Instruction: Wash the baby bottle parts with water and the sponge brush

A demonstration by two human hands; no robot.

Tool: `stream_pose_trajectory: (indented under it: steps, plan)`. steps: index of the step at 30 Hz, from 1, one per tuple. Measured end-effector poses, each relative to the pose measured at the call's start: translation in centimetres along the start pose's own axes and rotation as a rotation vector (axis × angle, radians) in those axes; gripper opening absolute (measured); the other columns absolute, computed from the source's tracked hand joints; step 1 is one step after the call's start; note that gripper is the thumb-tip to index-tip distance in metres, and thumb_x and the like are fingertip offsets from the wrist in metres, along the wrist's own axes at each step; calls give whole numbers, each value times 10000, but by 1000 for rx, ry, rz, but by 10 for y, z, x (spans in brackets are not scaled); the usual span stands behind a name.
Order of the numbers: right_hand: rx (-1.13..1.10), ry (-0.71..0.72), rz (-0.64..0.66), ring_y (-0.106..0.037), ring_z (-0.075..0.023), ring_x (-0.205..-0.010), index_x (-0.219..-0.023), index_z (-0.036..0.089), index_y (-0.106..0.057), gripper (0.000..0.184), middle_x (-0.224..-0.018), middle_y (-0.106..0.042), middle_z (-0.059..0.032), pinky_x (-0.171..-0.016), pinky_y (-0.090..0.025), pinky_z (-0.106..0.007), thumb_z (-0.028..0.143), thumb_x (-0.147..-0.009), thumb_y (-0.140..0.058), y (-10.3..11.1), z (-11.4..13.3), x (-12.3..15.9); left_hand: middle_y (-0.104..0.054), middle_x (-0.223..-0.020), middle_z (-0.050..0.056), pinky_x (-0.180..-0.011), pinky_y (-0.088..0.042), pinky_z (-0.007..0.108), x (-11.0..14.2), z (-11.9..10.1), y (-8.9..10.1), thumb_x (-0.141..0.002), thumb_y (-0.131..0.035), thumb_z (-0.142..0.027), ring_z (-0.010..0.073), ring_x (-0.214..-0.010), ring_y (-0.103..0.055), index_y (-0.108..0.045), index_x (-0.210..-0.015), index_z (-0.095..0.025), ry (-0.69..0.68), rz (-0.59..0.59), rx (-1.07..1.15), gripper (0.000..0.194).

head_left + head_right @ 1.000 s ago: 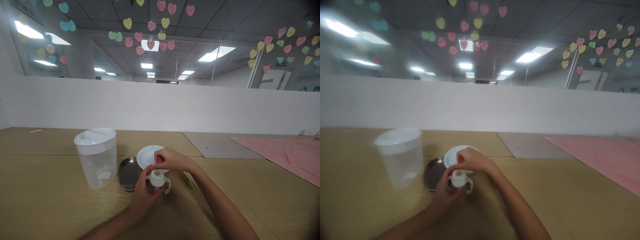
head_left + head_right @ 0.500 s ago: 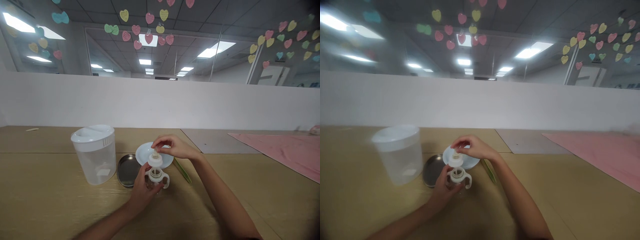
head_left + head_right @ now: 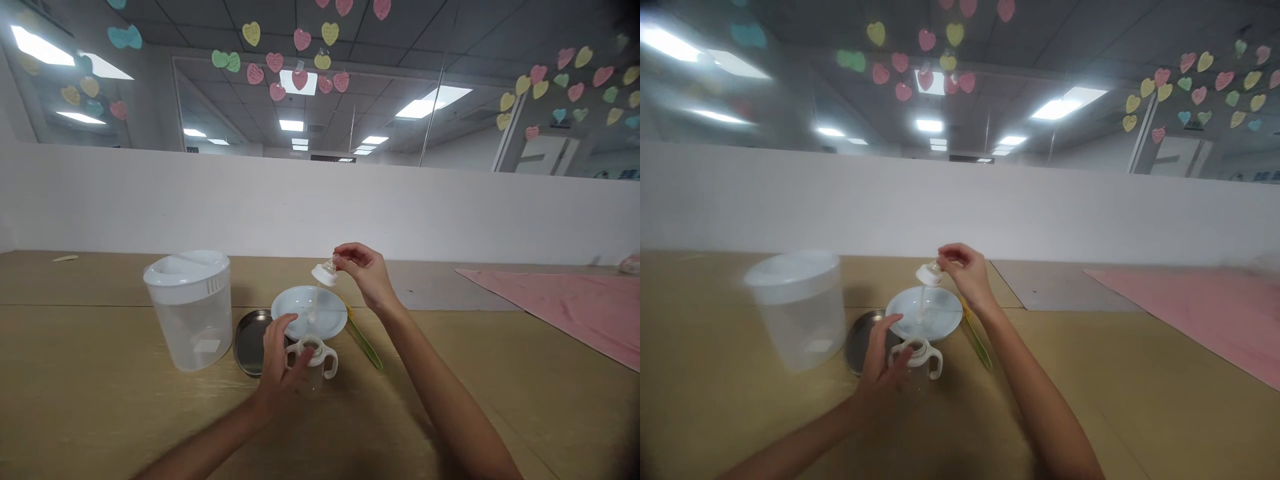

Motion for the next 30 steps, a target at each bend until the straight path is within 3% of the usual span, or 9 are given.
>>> stream_pose_trajectory:
  steps: [3,6,9,11,14,17,23,26,30]
  plan:
    - [-6,-16,-31,-540,-112,-613,-742,159,-632,172,-673,-588,3,-599,-483,-273,241,-608,-700,1,-3,-1,-528,-1152,80,-930,-353,376,-36,-10,3,-828,-458,-375,218,-1083,-475,-466,-1135,-209,48,-44,39,349]
    - [-23,-39,-10,-535,-101,-572,-732,160,-628,188,-650,-573,15,-578,-482,-270,263,-595,-706,-1,-6,-2,-584,-1106,65,-864,-386,320,-68,-17,-13,-826,-460,-396,200,-1013,-524,-512,-1123,-190,67,91,129,365]
    - [-19,-53,15,-540,-99,-554,-736,161,-623,198,-635,-566,23,-577,-484,-275,274,-594,-702,-2,-10,-3,-645,-878,38,-744,-404,268,-82,-16,-24,-848,-393,-422,176,-830,-569,-621,-825,-161,82,158,161,347]
    - [7,-48,12,-541,-100,-545,-745,160,-618,201,-617,-557,28,-577,-485,-278,273,-597,-695,-2,-12,-4,-625,-715,19,-671,-389,242,-84,-11,-25,-850,-367,-446,155,-720,-555,-603,-660,-155,82,187,135,420]
    - [61,-35,10,-534,-99,-544,-749,156,-616,194,-609,-544,31,-569,-491,-279,266,-603,-681,-3,-17,-5,-523,-543,-20,-561,-346,217,-82,-5,-26,-842,-361,-479,126,-572,-488,-608,-700,-158,82,293,104,430]
    - [124,-11,-10,-533,-105,-574,-746,155,-619,166,-644,-553,17,-568,-502,-281,256,-620,-655,1,-19,-8,-450,-504,-38,-511,-308,208,-82,1,-25,-845,-337,-498,108,-500,-420,-594,-702,-154,80,362,69,453]
    - [204,79,-202,-538,-130,-678,-740,165,-622,135,-747,-586,-15,-598,-520,-286,255,-639,-628,32,-8,-17,-476,-468,-25,-511,-289,219,-83,17,-31,-848,-343,-452,112,-465,-427,-526,-535,-169,20,439,-176,460]
    - [170,-5,-154,-536,-113,-620,-735,160,-619,144,-709,-581,-5,-599,-513,-286,253,-627,-641,31,-14,-19,-521,-466,-1,-522,-301,240,-77,22,-38,-824,-411,-382,138,-466,-473,-558,-540,-184,-24,466,-306,377]
    - [190,-50,-47,-538,-114,-604,-719,155,-619,140,-678,-579,-1,-590,-500,-281,243,-614,-648,13,-22,-14,-569,-498,32,-528,-336,270,-65,27,-44,-773,-477,-319,187,-498,-536,-590,-526,-195,-30,489,-331,299]
Point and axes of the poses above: each hand's wrist, its own x-axis away from the middle knuckle, its own y-axis out of the back of the hand, z = x × y, the point moved 6 cm from there along -x, towards the middle knuckle
